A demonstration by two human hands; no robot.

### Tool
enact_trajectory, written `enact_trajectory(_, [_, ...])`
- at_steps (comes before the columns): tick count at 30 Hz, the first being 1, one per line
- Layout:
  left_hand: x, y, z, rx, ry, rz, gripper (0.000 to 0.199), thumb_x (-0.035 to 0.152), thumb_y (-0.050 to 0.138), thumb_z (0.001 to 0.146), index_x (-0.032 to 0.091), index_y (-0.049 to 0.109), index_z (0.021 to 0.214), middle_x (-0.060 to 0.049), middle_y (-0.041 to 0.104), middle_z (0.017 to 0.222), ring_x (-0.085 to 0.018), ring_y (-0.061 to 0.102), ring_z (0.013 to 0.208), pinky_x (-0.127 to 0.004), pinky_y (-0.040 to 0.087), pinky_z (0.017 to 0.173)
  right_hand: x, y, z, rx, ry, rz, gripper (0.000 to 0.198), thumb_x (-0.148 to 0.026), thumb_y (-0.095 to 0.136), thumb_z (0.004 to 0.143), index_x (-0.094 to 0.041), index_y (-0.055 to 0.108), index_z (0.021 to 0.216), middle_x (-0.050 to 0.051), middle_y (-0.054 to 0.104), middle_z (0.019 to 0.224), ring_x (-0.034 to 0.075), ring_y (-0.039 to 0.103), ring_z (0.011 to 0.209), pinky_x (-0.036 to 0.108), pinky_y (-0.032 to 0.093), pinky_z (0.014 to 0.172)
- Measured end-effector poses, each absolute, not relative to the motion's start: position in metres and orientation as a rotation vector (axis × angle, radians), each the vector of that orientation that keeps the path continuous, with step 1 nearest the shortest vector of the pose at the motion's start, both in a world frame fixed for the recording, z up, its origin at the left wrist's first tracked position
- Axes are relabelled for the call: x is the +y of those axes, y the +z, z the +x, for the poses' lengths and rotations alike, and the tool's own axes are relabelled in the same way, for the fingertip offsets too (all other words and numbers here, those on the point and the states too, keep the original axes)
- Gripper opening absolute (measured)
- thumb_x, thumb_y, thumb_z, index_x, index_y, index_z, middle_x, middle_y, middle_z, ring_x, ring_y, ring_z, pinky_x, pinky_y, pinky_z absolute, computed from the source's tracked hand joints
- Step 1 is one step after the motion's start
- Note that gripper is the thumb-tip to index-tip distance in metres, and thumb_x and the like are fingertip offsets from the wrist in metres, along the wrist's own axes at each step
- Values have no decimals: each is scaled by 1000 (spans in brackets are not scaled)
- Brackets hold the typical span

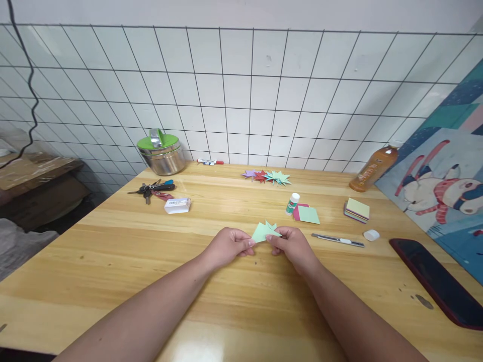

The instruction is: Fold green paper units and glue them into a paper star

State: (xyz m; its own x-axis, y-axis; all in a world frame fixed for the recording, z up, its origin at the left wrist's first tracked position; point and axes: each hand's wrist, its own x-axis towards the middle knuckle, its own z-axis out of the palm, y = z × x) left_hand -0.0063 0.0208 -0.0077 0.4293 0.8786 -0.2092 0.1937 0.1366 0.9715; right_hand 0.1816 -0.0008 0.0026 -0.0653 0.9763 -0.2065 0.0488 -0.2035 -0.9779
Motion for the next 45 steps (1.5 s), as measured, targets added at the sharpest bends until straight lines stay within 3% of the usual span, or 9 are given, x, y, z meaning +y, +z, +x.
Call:
enact_trajectory(12, [18,-3,-11,1044,585,1367,33,47,63,69,14,67,71,-2,67,56,-12,58,52,-21,43,53,-3,6,181,-1203,1384,-1361,29,-40,72,59,-13,61,62,-3,52,54,8,48,49,24,46,53])
enact_trajectory(17, [23,-9,-16,1065,612,1278,38,50,63,69,13,64,67,-3,65,54,-12,58,50,-22,44,53,1,8,194,-1079,1359,-1325,34,-42,74,57,-15,52,54,-5,46,47,7,44,43,25,46,49])
enact_trajectory(24, [23,-6,-15,1021,725,1270,47,55,54,75,14,65,95,-10,69,90,-20,63,85,-28,48,72,0,8,195,-1183,1406,-1293,31,-42,72,60,-15,57,60,-5,45,50,7,44,45,23,45,48])
enact_trajectory(28, [17,-5,-11,916,669,1369,43,53,57,74,14,67,87,-9,70,83,-19,64,77,-28,48,70,-1,4,186,-1337,1365,-1332,27,-42,65,67,-15,60,68,-5,44,52,9,44,48,23,45,48])
enact_trajectory(32, [18,-5,-10,1011,820,1310,36,48,61,73,13,66,76,-5,67,64,-14,60,59,-24,47,61,-2,3,190,-1691,896,-1358,21,-23,53,73,-19,62,92,3,60,78,16,53,69,27,47,58])
enact_trajectory(36, [24,-4,-14,1069,966,1190,33,44,64,72,12,65,79,-5,67,68,-14,60,62,-23,46,60,-3,1,199,-2141,335,-1440,46,-3,44,67,-20,60,106,7,61,102,21,50,99,36,40,86])
enact_trajectory(40, [23,-5,-13,1066,938,1192,33,44,64,71,13,64,79,-5,66,68,-15,61,64,-24,46,59,1,-7,201,-2262,201,-1577,51,-7,42,74,-17,49,124,10,60,113,22,49,105,36,38,90])
enact_trajectory(45, [17,-5,-8,1085,907,1327,28,41,66,69,14,64,75,-3,67,66,-14,60,60,-23,45,59,4,-5,199,-2079,179,-1454,40,-14,36,84,-19,50,121,8,59,116,22,48,109,39,38,92])
